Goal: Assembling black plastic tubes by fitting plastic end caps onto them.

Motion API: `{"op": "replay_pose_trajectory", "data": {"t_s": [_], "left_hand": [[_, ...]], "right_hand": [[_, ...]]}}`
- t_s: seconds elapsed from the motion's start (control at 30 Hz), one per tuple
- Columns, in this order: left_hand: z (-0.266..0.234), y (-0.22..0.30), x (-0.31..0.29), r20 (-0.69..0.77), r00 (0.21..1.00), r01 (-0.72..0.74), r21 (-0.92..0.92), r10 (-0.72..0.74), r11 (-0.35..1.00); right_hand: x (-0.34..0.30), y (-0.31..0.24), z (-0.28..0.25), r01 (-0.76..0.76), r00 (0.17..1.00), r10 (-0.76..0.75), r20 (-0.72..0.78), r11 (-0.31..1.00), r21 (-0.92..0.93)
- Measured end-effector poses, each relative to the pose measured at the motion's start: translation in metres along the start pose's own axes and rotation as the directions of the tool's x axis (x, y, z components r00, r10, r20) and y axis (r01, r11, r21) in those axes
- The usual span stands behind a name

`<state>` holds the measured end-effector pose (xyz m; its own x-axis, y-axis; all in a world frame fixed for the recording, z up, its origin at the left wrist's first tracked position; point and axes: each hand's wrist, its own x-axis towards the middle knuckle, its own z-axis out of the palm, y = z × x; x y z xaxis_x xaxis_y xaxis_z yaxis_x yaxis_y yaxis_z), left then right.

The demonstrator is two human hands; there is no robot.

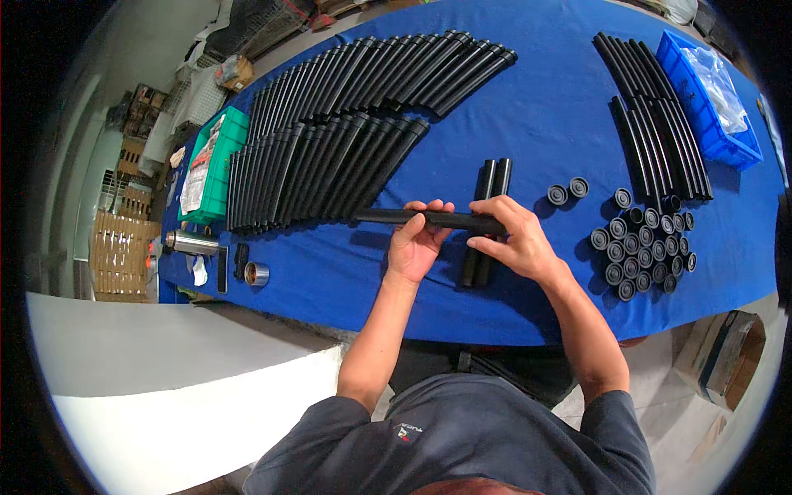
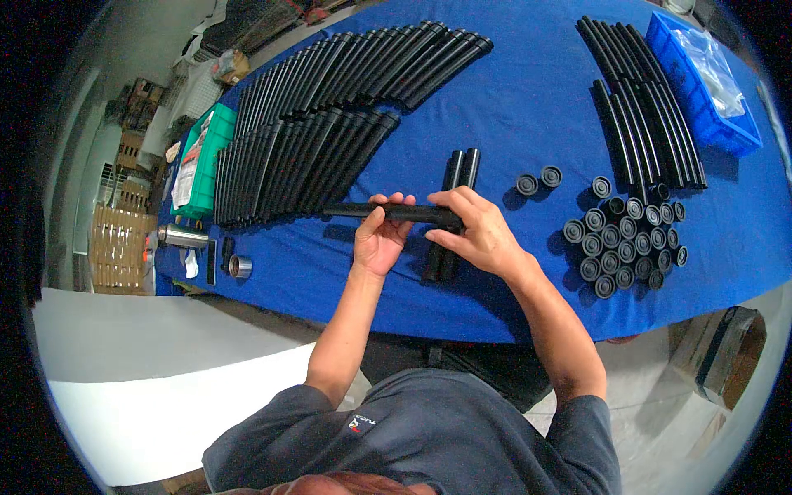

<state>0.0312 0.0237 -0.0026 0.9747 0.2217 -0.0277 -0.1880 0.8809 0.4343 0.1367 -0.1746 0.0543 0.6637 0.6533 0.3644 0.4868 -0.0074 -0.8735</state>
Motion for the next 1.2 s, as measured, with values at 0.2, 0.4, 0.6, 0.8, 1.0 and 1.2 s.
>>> {"op": "replay_pose_trajectory", "data": {"t_s": [0.2, 0.4, 0.6, 0.8, 1.0, 1.2], "left_hand": [[0.009, 0.001, -0.003, 0.083, 0.996, 0.027, 0.017, -0.028, 1.000], [0.002, 0.002, 0.000, 0.000, 0.999, 0.048, -0.027, -0.048, 0.999], [0.006, 0.000, 0.000, 0.033, 0.999, -0.002, 0.060, 0.000, 0.998], [0.005, -0.001, 0.001, 0.004, 1.000, 0.006, 0.049, -0.006, 0.999], [0.006, 0.001, -0.002, 0.005, 0.999, 0.031, 0.064, -0.031, 0.997], [0.007, -0.008, 0.001, -0.021, 1.000, 0.021, 0.039, -0.021, 0.999]], "right_hand": [[-0.004, 0.002, -0.010, -0.101, 0.993, 0.099, 0.068, 0.995, 0.026], [-0.001, -0.002, -0.002, 0.120, 0.990, -0.118, -0.071, 0.992, 0.025], [-0.003, -0.010, -0.010, -0.200, 0.974, 0.198, 0.113, 0.980, 0.007], [0.000, -0.001, -0.001, 0.165, 0.983, -0.169, -0.078, 0.985, -0.050], [-0.005, -0.004, -0.010, -0.371, 0.915, 0.355, 0.193, 0.927, 0.055], [-0.009, 0.007, -0.006, 0.102, 0.995, -0.102, 0.011, 0.994, -0.029]]}}
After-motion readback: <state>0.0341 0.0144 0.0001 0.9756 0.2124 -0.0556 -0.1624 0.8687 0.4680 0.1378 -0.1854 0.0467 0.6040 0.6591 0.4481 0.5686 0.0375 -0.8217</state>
